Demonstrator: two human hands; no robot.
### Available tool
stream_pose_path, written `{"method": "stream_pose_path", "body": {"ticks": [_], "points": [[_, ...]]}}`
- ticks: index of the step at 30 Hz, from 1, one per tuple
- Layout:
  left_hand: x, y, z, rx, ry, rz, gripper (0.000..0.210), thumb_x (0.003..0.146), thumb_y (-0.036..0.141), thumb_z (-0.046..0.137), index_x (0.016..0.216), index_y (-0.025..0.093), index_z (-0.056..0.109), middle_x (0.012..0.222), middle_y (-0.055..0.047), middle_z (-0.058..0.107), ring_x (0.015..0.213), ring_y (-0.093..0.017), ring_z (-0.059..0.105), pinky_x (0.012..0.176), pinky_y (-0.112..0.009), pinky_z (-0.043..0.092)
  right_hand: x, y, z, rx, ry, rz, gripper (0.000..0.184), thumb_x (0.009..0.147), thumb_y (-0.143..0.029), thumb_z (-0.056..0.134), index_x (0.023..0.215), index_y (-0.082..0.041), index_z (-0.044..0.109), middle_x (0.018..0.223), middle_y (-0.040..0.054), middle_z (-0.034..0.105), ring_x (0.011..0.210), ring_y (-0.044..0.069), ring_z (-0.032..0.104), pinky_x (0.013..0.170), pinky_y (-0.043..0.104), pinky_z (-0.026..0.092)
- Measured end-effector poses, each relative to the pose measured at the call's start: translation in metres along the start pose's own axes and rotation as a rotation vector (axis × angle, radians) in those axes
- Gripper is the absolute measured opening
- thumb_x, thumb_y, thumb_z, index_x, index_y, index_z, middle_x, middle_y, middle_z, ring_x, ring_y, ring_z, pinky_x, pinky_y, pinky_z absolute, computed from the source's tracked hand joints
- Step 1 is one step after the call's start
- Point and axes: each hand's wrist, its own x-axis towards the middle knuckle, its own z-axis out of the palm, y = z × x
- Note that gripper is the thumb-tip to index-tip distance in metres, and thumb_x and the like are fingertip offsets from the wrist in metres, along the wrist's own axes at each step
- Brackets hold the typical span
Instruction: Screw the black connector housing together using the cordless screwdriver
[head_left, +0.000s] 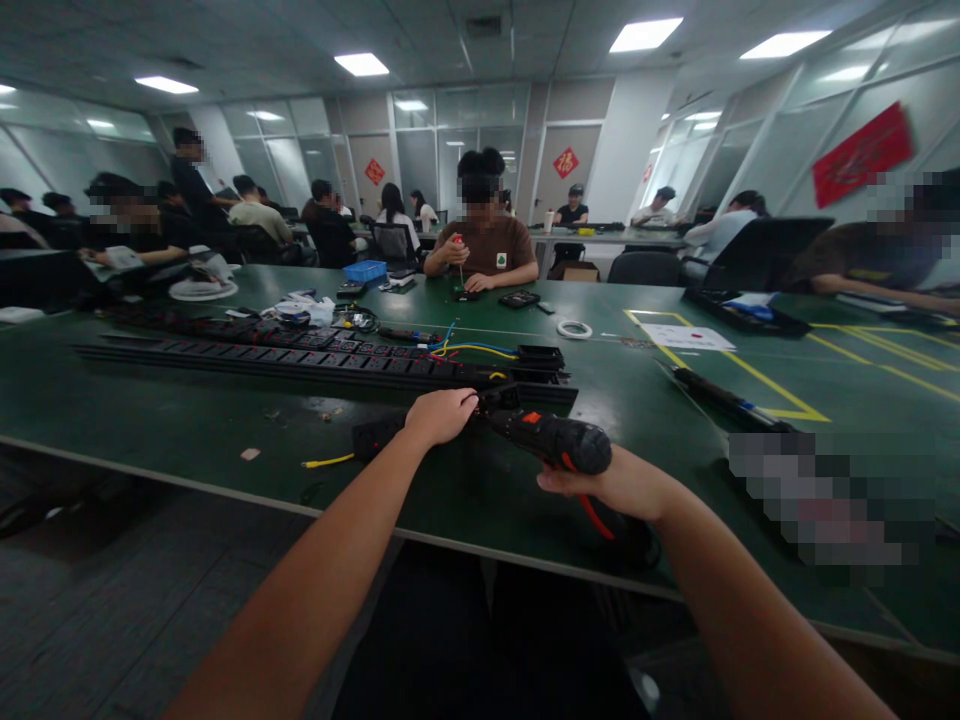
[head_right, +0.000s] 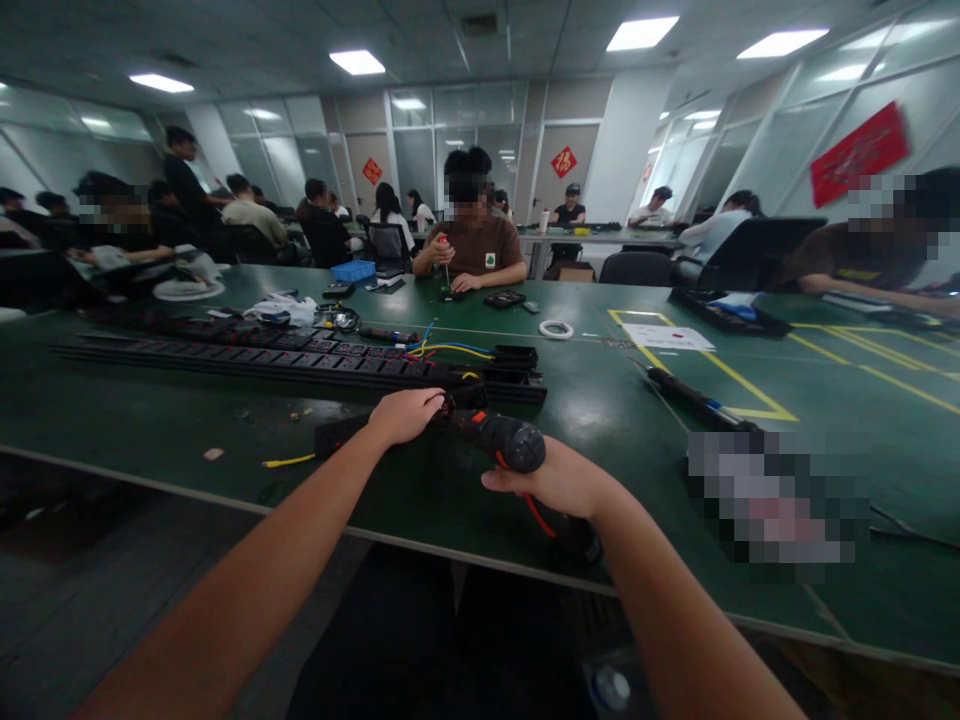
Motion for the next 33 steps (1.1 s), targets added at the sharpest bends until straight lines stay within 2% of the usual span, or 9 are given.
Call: {"method": "stream_pose_path", "body": {"ticks": [10,22,33], "points": [[-0.0017,0.0028,-0.0040,-0.003,-0.018,-0.008,0.053,0.102,0.052,0.029,0.139,0.033,0.061,0.138,-0.003,0.065,0.123,-0.027,0.062,0.098,-0.037,0.047,0.0010,0.0017,0.0006,0.001,-0.008,-0.016,0.032,0.075,-0.045,0.079,0.094,-0.022,0.066,0.074,-0.0017,0.060,0.071,0.019,0.056,0.070,0.035,0.049],[0.0020,-0.0035,0.0030,-0.001,0.015,0.011,0.052,0.101,0.052,0.028,0.137,0.035,0.062,0.136,-0.002,0.067,0.121,-0.028,0.063,0.096,-0.038,0.048,0.0004,-0.0017,0.0004,-0.033,-0.013,0.019,0.031,0.073,-0.048,0.078,0.081,-0.022,0.063,0.071,-0.0014,0.059,0.069,0.019,0.054,0.069,0.036,0.047],[0.0021,-0.0048,0.0043,-0.008,0.017,0.021,0.051,0.102,0.052,0.028,0.137,0.035,0.062,0.137,-0.001,0.066,0.121,-0.027,0.063,0.097,-0.037,0.048,-0.0001,-0.0038,0.0000,-0.047,-0.025,0.008,0.030,0.074,-0.047,0.078,0.081,-0.021,0.064,0.071,-0.0020,0.059,0.069,0.018,0.055,0.069,0.035,0.047]]}}
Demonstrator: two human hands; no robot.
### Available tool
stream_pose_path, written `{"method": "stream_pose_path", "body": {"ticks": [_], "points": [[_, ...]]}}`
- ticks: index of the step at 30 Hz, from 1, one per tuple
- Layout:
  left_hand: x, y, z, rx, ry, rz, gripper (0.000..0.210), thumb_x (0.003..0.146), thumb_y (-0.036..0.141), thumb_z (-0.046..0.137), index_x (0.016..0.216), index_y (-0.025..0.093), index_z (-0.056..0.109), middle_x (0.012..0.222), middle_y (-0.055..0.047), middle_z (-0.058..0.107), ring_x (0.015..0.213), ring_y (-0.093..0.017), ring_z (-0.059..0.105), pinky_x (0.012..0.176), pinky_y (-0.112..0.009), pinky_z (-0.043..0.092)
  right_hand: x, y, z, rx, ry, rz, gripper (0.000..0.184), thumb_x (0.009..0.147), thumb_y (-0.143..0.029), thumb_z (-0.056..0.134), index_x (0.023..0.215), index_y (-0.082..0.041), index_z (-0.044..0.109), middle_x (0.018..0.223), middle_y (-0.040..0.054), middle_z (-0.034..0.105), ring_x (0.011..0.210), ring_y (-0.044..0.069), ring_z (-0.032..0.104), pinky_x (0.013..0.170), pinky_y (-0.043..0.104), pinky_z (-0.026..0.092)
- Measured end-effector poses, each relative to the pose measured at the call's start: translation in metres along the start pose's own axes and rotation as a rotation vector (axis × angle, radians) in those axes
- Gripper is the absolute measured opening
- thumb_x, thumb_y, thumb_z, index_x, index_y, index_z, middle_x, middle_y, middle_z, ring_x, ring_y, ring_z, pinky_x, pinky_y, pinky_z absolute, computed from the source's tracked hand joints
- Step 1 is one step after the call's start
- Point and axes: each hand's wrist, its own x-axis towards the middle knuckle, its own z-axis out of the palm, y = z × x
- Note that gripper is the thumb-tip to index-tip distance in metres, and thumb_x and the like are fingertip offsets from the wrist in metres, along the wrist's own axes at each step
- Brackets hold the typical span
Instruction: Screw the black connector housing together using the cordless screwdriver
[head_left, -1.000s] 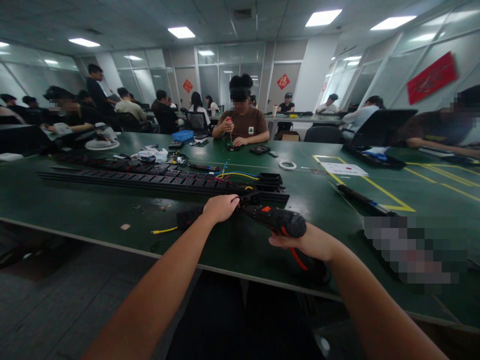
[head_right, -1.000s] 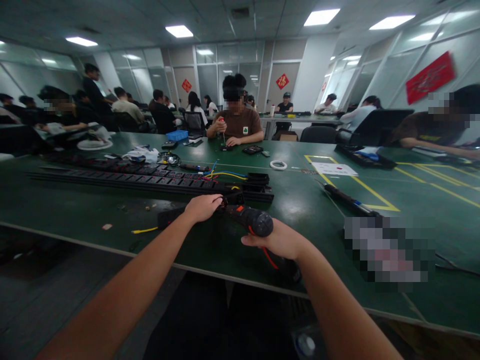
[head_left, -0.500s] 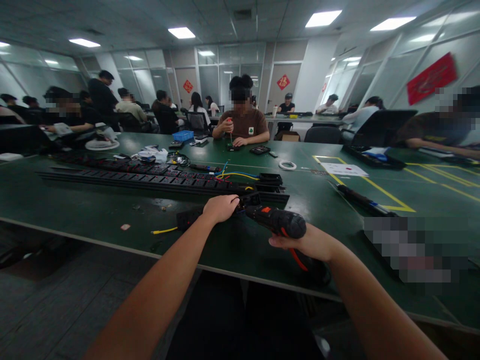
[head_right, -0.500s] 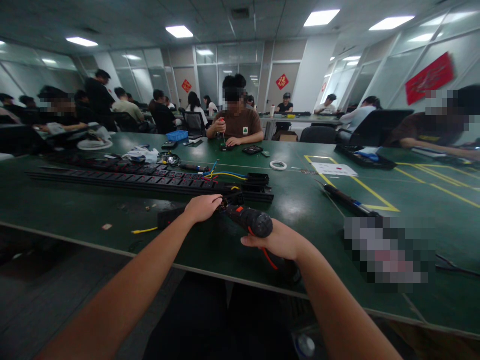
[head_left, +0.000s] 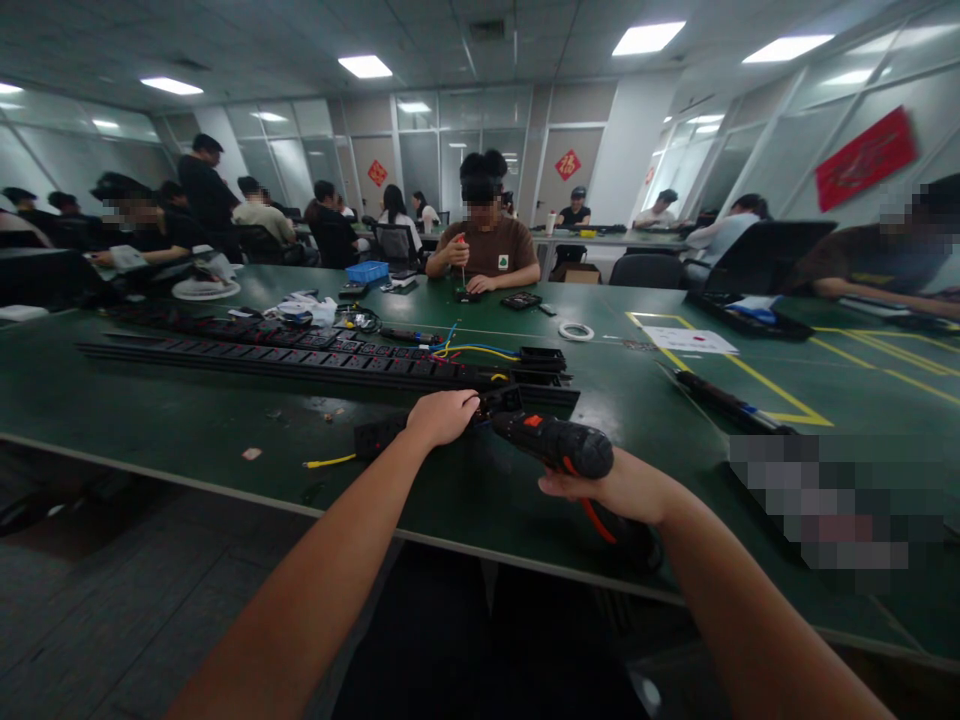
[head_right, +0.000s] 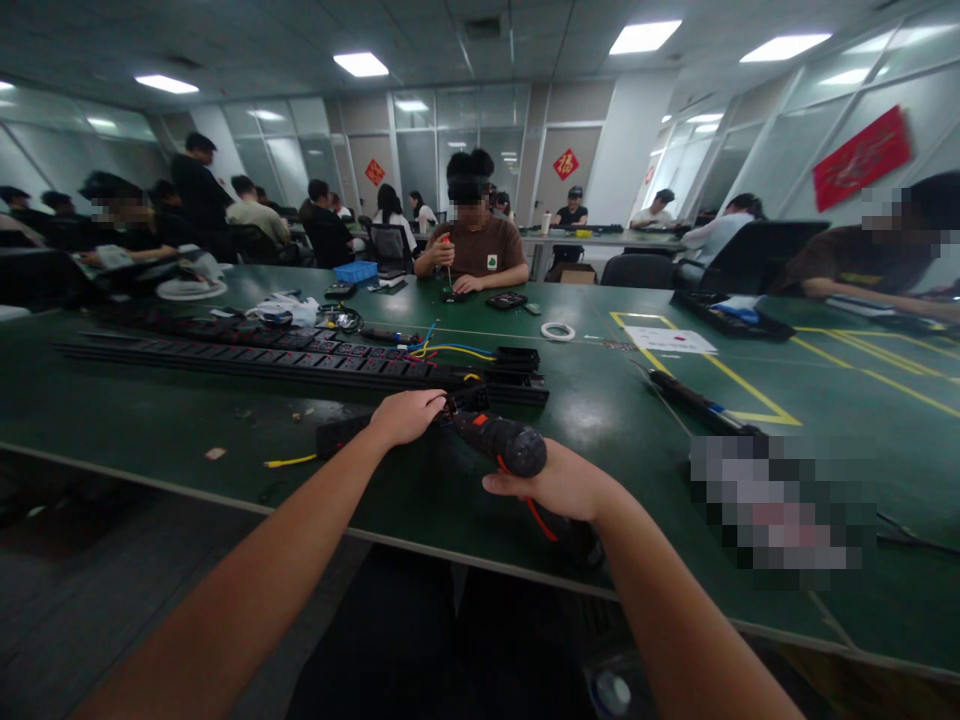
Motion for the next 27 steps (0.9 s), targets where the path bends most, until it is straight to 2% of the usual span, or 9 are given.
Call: {"method": "stream_pose_path", "body": {"ticks": [4,13,20,27], "points": [[0.0007,0.0000,0.0003,0.003,-0.007,-0.013,0.052,0.102,0.053,0.029,0.137,0.035,0.062,0.138,-0.001,0.065,0.122,-0.028,0.062,0.098,-0.037,0.048,-0.0014,-0.0030,0.0009,-0.018,0.014,-0.018,0.031,0.074,-0.046,0.078,0.085,-0.020,0.067,0.071,-0.0029,0.060,0.069,0.017,0.055,0.070,0.033,0.048],[-0.0007,0.0025,-0.0034,0.004,-0.016,-0.014,0.050,0.102,0.051,0.029,0.136,0.035,0.063,0.138,-0.001,0.065,0.121,-0.027,0.063,0.096,-0.036,0.047,-0.0021,-0.0061,0.0001,-0.030,0.020,-0.080,0.027,0.075,-0.047,0.077,0.079,-0.021,0.070,0.073,-0.0015,0.064,0.083,0.021,0.060,0.084,0.037,0.051],[-0.0003,0.0023,-0.0025,0.007,-0.018,-0.020,0.050,0.102,0.052,0.029,0.136,0.036,0.062,0.137,-0.001,0.066,0.120,-0.027,0.063,0.097,-0.036,0.047,-0.0010,0.0003,0.0020,0.006,0.004,-0.014,0.032,0.074,-0.048,0.078,0.086,-0.020,0.068,0.074,-0.0015,0.063,0.072,0.019,0.057,0.072,0.034,0.049],[-0.0003,0.0015,-0.0016,0.010,-0.005,-0.011,0.050,0.102,0.052,0.029,0.136,0.036,0.062,0.136,-0.001,0.067,0.120,-0.026,0.063,0.097,-0.036,0.047,0.0020,0.0033,-0.0002,0.070,-0.033,-0.025,0.032,0.074,-0.046,0.078,0.087,-0.018,0.067,0.083,0.0011,0.065,0.078,0.019,0.058,0.081,0.037,0.049]]}}
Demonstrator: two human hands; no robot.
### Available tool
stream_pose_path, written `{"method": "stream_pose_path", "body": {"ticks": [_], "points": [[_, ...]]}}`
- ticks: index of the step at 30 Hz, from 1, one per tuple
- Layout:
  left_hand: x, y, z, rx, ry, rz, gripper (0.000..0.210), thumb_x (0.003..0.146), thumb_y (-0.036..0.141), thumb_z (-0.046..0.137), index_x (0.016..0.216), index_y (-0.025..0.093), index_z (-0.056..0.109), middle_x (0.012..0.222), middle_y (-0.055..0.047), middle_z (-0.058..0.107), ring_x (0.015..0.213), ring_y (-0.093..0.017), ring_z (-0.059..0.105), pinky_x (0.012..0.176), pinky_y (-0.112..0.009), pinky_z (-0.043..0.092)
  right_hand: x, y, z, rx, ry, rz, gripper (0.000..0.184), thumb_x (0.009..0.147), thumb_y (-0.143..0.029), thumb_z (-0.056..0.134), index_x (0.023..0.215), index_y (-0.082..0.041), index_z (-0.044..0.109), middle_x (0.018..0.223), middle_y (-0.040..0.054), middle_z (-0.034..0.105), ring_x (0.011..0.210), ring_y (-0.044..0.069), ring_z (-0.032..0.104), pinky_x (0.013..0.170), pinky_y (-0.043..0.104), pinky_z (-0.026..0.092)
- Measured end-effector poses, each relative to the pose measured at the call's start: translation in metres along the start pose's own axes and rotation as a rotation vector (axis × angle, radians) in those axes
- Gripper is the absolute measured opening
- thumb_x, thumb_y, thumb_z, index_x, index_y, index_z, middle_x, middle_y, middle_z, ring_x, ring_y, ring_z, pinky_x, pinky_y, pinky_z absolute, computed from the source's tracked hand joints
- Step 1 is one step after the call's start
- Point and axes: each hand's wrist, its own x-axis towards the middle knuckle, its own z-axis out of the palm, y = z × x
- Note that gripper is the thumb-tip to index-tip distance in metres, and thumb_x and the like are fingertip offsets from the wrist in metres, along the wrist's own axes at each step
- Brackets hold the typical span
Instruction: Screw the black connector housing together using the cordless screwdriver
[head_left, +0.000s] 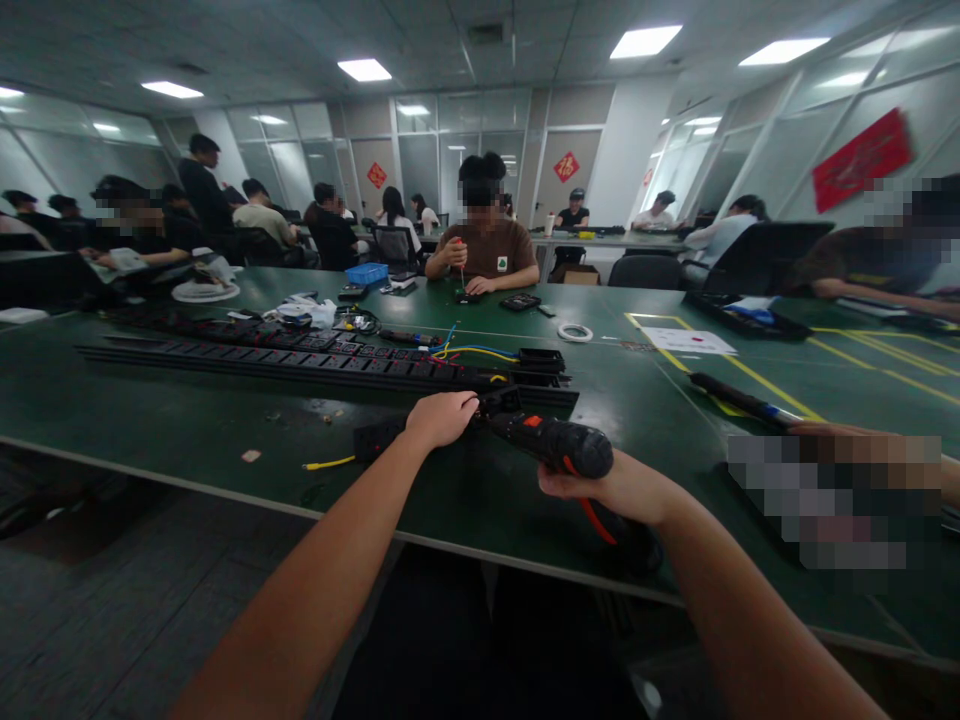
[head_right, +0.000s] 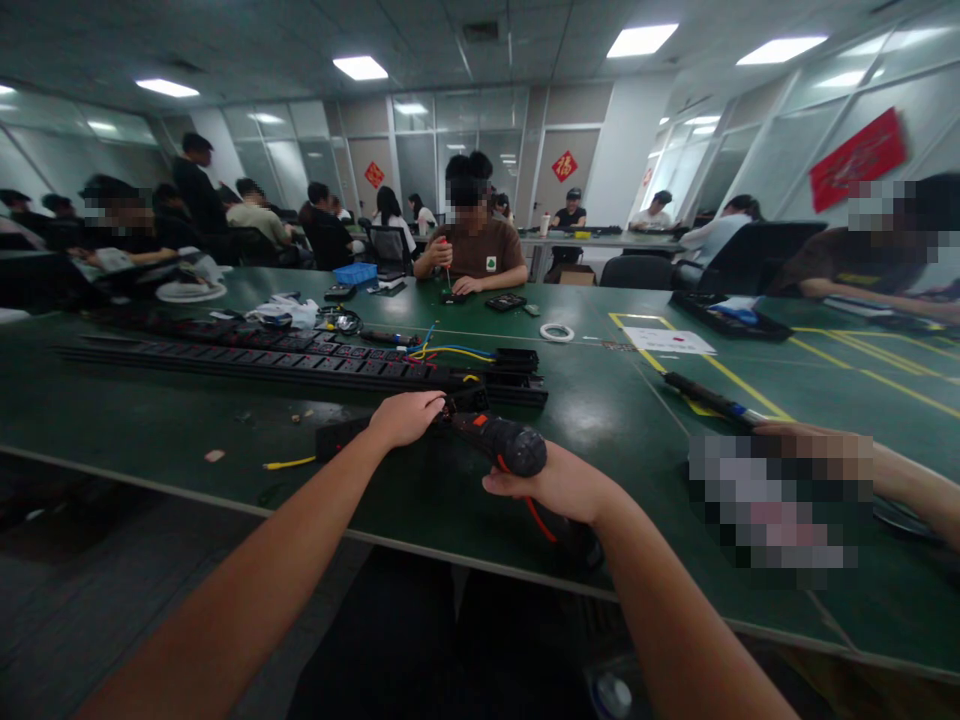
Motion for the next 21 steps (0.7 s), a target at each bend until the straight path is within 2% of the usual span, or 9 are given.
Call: {"method": "stream_pose_path", "body": {"ticks": [11,17,21], "points": [[-0.0013,0.0033,-0.0015,0.006,0.013,0.007,0.051,0.102,0.050,0.029,0.136,0.034,0.063,0.133,-0.002,0.068,0.117,-0.027,0.065,0.095,-0.037,0.049,-0.0026,-0.0044,-0.0011,-0.040,0.044,-0.070,0.031,0.075,-0.047,0.077,0.088,-0.020,0.067,0.089,0.0011,0.067,0.087,0.021,0.059,0.089,0.039,0.049],[-0.0007,0.0030,-0.0012,0.008,0.005,0.003,0.052,0.102,0.051,0.029,0.138,0.033,0.062,0.137,-0.002,0.066,0.121,-0.027,0.063,0.098,-0.037,0.048,-0.0035,-0.0047,-0.0013,-0.048,0.072,-0.050,0.042,0.074,-0.047,0.078,0.105,-0.020,0.070,0.097,0.0025,0.070,0.095,0.025,0.062,0.095,0.043,0.049],[-0.0013,0.0043,-0.0024,0.000,-0.004,-0.006,0.052,0.101,0.050,0.029,0.138,0.033,0.061,0.137,-0.002,0.066,0.121,-0.026,0.063,0.099,-0.037,0.048,-0.0045,-0.0071,-0.0015,-0.059,0.067,-0.077,0.037,0.075,-0.047,0.078,0.098,-0.020,0.072,0.094,0.0021,0.071,0.094,0.025,0.063,0.096,0.044,0.050]]}}
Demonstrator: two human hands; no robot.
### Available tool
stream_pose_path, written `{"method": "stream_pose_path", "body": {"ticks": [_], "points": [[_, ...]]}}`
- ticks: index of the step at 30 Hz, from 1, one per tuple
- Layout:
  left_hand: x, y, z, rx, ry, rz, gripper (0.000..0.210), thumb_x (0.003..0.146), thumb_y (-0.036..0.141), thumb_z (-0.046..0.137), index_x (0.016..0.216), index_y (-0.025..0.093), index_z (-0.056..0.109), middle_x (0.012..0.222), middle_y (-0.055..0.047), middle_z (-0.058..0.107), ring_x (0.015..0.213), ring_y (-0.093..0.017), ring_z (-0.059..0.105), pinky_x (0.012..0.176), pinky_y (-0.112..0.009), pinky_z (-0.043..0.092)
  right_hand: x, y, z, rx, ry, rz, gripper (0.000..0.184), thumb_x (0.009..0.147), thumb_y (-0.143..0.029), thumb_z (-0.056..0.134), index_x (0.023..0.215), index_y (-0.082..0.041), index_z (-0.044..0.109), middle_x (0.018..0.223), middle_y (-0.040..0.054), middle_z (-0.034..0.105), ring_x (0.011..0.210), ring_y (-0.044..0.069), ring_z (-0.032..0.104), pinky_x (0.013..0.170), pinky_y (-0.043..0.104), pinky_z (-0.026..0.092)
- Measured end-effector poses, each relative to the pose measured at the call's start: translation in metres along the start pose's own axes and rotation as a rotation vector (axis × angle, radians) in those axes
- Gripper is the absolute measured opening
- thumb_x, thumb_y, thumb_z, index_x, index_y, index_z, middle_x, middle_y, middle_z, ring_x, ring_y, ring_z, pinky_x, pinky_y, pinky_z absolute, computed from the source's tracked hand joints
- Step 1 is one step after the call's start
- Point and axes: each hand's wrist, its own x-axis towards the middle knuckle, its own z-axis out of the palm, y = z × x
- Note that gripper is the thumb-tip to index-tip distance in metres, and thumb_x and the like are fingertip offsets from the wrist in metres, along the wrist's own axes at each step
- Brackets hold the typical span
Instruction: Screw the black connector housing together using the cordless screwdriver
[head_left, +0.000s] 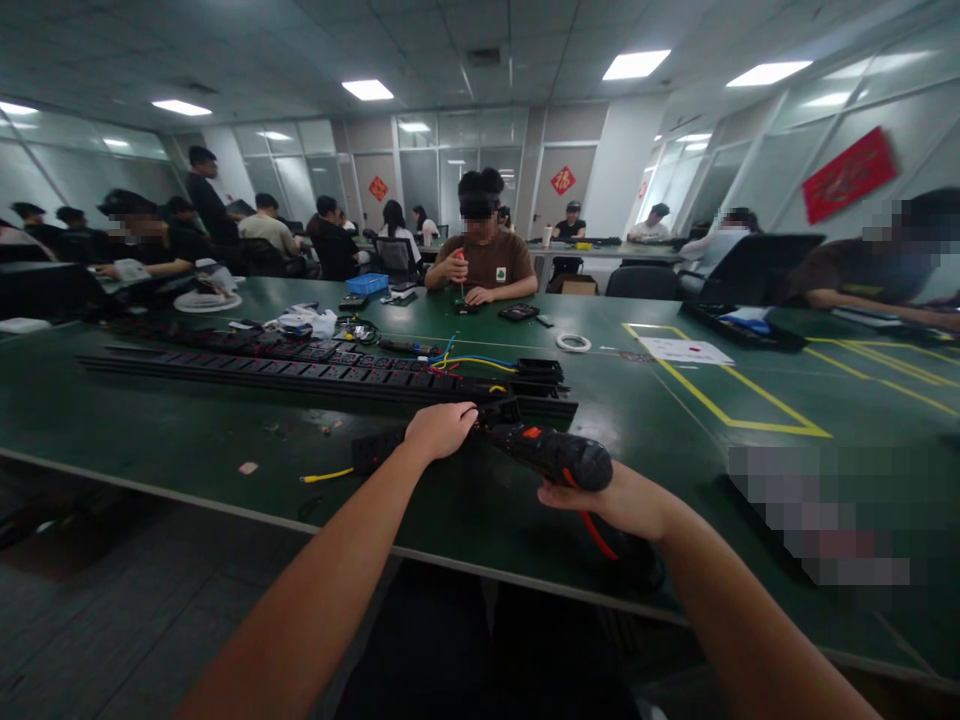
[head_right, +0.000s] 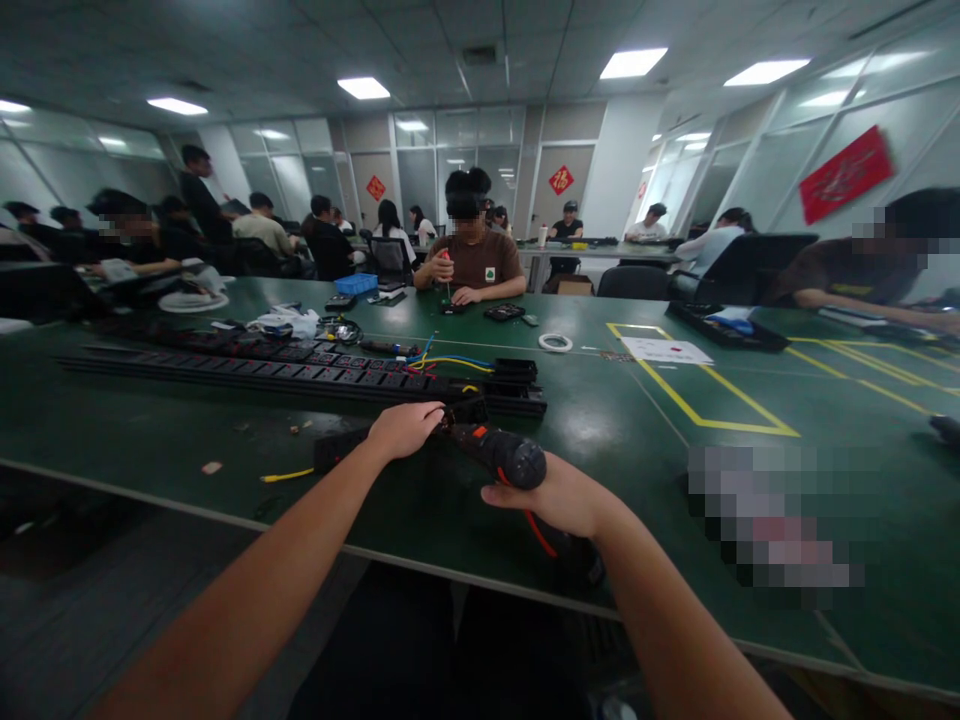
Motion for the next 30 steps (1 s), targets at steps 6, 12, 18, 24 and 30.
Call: {"method": "stream_pose_path", "body": {"ticks": [6,12,18,24,30], "points": [[-0.0002,0.0004,-0.0010,-0.019,0.006,0.011,0.051,0.101,0.050,0.029,0.135,0.033,0.064,0.137,-0.002,0.066,0.121,-0.027,0.063,0.098,-0.038,0.048,-0.0007,-0.0034,-0.0004,0.015,0.008,-0.024,0.037,0.075,-0.046,0.078,0.102,-0.021,0.073,0.100,0.0027,0.073,0.100,0.027,0.064,0.101,0.046,0.048],[0.0006,0.0004,-0.0005,-0.016,0.001,0.009,0.051,0.101,0.050,0.029,0.135,0.033,0.064,0.137,-0.002,0.066,0.121,-0.027,0.063,0.098,-0.038,0.048,-0.0009,-0.0042,-0.0013,0.005,-0.008,0.004,0.045,0.075,-0.046,0.078,0.112,-0.020,0.072,0.103,0.0030,0.073,0.100,0.027,0.064,0.102,0.046,0.048],[-0.0002,0.0021,-0.0024,-0.010,-0.016,-0.006,0.050,0.102,0.049,0.030,0.136,0.033,0.063,0.138,-0.002,0.065,0.122,-0.027,0.063,0.098,-0.037,0.048,-0.0013,-0.0056,-0.0010,0.005,-0.006,-0.025,0.039,0.076,-0.046,0.077,0.105,-0.021,0.072,0.102,0.0027,0.072,0.103,0.027,0.064,0.104,0.047,0.047],[-0.0001,0.0013,-0.0019,-0.019,-0.007,0.001,0.051,0.102,0.049,0.030,0.137,0.032,0.063,0.138,-0.003,0.065,0.122,-0.027,0.063,0.098,-0.038,0.048,-0.0009,-0.0051,-0.0008,0.008,-0.020,-0.037,0.037,0.076,-0.046,0.077,0.102,-0.020,0.072,0.098,0.0023,0.072,0.101,0.026,0.063,0.101,0.046,0.048],[0.0004,0.0000,-0.0005,-0.020,-0.006,0.006,0.052,0.101,0.050,0.030,0.138,0.033,0.062,0.138,-0.002,0.065,0.122,-0.027,0.063,0.098,-0.038,0.048,-0.0020,-0.0074,-0.0002,0.017,0.005,0.031,0.039,0.074,-0.046,0.078,0.102,-0.019,0.071,0.093,0.0022,0.070,0.092,0.024,0.063,0.096,0.044,0.050]]}}
